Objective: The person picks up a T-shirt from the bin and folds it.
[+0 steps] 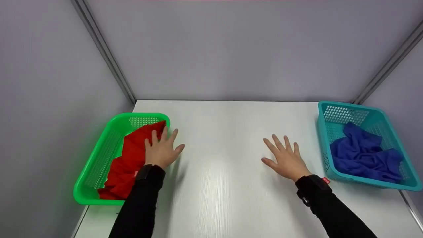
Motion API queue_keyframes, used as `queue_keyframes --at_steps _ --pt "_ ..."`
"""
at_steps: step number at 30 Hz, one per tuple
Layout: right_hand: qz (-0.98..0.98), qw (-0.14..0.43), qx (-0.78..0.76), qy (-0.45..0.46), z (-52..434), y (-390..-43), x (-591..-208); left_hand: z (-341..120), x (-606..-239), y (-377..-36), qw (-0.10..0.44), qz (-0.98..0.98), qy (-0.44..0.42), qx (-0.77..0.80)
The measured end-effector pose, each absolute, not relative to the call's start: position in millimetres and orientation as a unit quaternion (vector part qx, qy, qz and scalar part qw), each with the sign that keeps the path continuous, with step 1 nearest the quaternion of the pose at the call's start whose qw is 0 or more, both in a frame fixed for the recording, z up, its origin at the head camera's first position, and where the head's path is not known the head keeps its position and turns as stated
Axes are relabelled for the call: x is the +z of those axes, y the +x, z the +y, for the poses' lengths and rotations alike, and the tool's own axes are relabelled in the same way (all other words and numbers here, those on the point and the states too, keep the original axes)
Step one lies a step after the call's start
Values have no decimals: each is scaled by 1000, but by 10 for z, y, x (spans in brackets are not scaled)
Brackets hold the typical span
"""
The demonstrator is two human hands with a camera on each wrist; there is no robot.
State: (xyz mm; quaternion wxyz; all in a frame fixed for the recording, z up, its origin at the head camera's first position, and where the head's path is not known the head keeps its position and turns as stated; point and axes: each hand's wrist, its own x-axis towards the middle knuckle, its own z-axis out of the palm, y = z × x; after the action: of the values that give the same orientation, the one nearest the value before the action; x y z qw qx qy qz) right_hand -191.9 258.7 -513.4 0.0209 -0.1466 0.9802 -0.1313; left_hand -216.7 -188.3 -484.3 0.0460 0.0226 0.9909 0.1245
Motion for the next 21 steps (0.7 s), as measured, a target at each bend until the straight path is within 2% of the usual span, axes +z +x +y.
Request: queue_keyframes --at_steps 6,12,16,21 --pt "963 25 -113 -243 2311 -1702 -5248 -2399 -4908 -2008 116 973 -58 192" --pt "938 63 -95 -326 2167 -1459 -5419 -2756 -5014 -1815 195 943 -114 245" --pt "927 90 -79 -355 2127 -1321 -5547 -2869 -5091 -1736 221 937 -104 250" --pt "919 122 -66 -369 2125 -1192 -5680 -2893 -5112 -1707 220 941 -67 249"
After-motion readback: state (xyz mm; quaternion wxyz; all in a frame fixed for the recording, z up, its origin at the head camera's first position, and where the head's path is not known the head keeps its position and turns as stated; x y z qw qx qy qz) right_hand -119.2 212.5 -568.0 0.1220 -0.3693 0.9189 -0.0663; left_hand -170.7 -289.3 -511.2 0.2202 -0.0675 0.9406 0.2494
